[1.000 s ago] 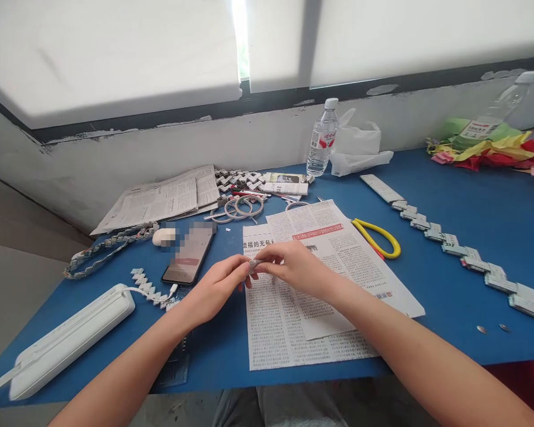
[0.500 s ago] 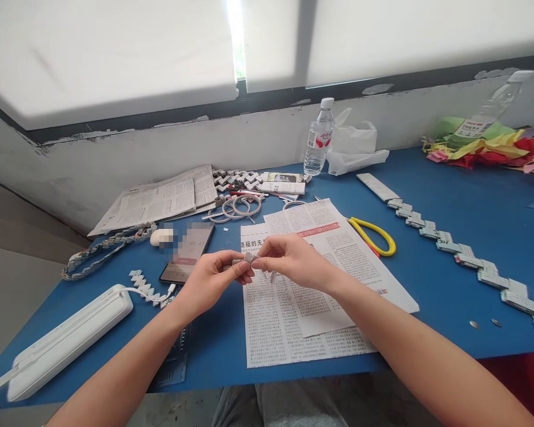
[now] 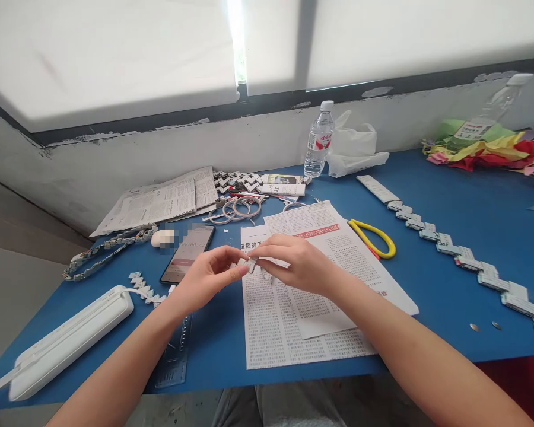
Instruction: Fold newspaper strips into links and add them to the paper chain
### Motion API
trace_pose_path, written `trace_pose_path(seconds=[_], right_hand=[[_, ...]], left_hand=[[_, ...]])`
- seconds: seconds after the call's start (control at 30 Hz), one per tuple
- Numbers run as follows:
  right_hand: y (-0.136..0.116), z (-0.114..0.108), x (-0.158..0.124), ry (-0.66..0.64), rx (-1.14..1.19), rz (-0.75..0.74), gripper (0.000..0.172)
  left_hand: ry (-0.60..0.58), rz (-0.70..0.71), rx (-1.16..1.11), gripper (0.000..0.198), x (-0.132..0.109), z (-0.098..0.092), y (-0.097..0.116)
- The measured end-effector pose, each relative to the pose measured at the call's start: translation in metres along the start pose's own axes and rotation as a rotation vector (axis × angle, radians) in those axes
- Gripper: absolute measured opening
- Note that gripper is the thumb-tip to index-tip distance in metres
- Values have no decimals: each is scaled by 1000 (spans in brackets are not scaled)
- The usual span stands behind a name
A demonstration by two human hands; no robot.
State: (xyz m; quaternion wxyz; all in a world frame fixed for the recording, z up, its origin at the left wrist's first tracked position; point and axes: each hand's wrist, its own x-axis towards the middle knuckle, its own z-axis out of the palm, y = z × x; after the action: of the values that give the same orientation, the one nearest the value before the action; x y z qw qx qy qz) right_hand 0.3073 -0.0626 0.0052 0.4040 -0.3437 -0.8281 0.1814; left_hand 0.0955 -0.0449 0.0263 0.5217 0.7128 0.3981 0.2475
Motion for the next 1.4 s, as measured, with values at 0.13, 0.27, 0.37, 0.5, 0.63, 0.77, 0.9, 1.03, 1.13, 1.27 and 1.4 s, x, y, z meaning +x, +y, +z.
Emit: trace_pose_path(seconds=[0.13,0.27,0.37,0.5,0.63,0.77,0.9,1.03,1.13,1.27,1.4], right_hand=[[-3,1,0,12,-7,59,26],[-4,5,1,53,27,179,19],[-4,8,3,71,86,214,16],[-6,11,4,92,171,305,13],[-6,13,6,47,418,535,14],[-3,11,8,52,625,702,19],[-2,10,9,51,738,721,24],[-5,13,9,13,762,695,26],[-6,17,9,13,758,674,24],[-6,22,8,9,771,685,18],[-5,25,8,-10,806,708,19]], left_hand=[[128,108,253,26,0,1,-6],[147,144,355,24,1,2,-11],[143,130,380,24,1,3,-11],[82,142,399,23,-1,4,-9],[-12,176,481,29,-2,5,-9],[-25,205,528,26,-2,5,-9],[-15,129,274,38,-2,6,-8],[-58,11,-156,39,-1,7,-4],[-111,-37,-280,40,-1,7,-2],[-183,-106,-360,41,0,8,-2],[-212,-131,-347,44,1,10,-4]])
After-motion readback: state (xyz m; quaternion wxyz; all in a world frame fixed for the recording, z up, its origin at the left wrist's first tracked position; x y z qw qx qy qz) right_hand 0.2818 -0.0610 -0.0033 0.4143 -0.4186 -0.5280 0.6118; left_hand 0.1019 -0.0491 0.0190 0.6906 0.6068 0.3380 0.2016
